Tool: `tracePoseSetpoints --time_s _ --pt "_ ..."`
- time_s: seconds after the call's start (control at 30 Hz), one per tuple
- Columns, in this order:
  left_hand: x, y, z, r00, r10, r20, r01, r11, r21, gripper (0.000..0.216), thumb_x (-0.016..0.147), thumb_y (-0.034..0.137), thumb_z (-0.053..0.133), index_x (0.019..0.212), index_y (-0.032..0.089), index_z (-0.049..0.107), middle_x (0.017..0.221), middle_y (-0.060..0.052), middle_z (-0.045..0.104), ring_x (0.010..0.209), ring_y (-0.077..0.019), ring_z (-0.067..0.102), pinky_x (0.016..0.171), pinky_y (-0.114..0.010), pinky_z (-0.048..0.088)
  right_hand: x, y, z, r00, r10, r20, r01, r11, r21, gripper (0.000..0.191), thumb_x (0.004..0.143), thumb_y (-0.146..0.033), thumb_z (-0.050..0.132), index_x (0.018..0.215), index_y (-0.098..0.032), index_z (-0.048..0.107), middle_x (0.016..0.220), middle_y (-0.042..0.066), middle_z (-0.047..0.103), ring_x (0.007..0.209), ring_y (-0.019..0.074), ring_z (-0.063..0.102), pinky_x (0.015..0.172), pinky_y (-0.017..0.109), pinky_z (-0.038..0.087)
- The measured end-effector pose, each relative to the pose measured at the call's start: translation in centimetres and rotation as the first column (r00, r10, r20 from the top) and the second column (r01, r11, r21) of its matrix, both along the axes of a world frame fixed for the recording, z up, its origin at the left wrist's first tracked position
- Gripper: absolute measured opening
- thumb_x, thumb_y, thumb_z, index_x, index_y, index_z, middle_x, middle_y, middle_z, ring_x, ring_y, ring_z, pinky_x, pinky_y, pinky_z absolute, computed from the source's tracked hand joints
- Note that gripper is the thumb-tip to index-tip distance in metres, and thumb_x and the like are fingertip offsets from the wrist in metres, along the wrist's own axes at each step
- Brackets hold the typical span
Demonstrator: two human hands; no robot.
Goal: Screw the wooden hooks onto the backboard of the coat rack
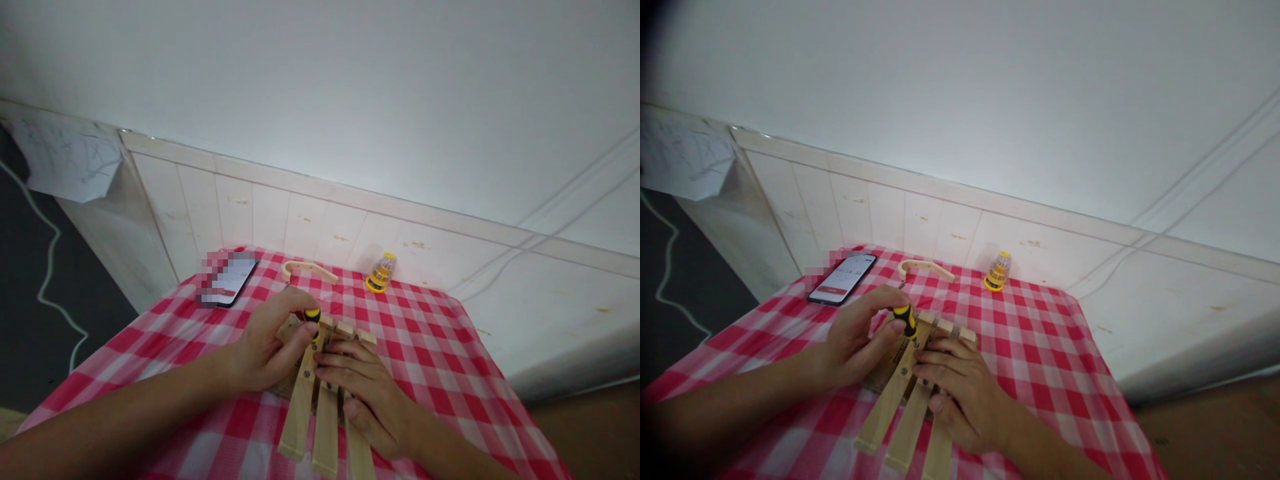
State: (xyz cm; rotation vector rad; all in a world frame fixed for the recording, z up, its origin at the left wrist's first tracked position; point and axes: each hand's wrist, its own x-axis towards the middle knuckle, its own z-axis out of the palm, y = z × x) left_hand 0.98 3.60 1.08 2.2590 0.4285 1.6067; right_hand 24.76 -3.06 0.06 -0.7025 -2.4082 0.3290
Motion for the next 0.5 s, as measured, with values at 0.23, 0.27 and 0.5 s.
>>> tracePoseSetpoints --time_s 0.23,0.27,0.5 --pt "0.37 0.29 0.02 0.997 0.066 0.028 -0.067 0.997 0.036 0.023 0.094 0.019 0.068 0.115 0.022 0.06 0.099 -0.006 0.063 0.09 -0.0195 0.061 0.079 -0.032 0.054 0.26 -0.09 -0.18 1.0 -0.014 0.023 0.014 1.0 -0.001 0.039 0.107 -0.037 0.04 0.137 -0.022 0.058 0.134 0.012 0.07 0.136 0.0249 0.057 0.114 0.046 0.047" --pt "0.43 0.32 0.02 0.995 0.091 0.035 -0.092 0.995 0.044 0.022 0.094 0.02 0.07 0.114 0.023 0.061 0.099 -0.005 0.062 0.09 -0.0192 0.06 0.078 -0.031 0.054 0.27 -0.08 -0.2 1.0 -0.013 0.019 0.013 1.0 -0.001 0.038 0.107 -0.037 0.04 0.138 -0.022 0.058 0.134 0.011 0.07 0.136 0.0248 0.057 0.113 0.046 0.047" --pt "0.52 0.3 0.05 0.996 0.075 0.047 -0.076 0.996 0.035 0.022 0.093 0.014 0.07 0.112 0.022 0.062 0.094 -0.003 0.063 0.085 -0.0174 0.059 0.074 -0.029 0.051 0.25 0.02 -0.28 1.0 -0.003 0.02 0.003 1.0 -0.012 0.042 0.108 -0.039 0.038 0.139 -0.02 0.059 0.135 0.012 0.07 0.135 0.0251 0.058 0.113 0.047 0.047"
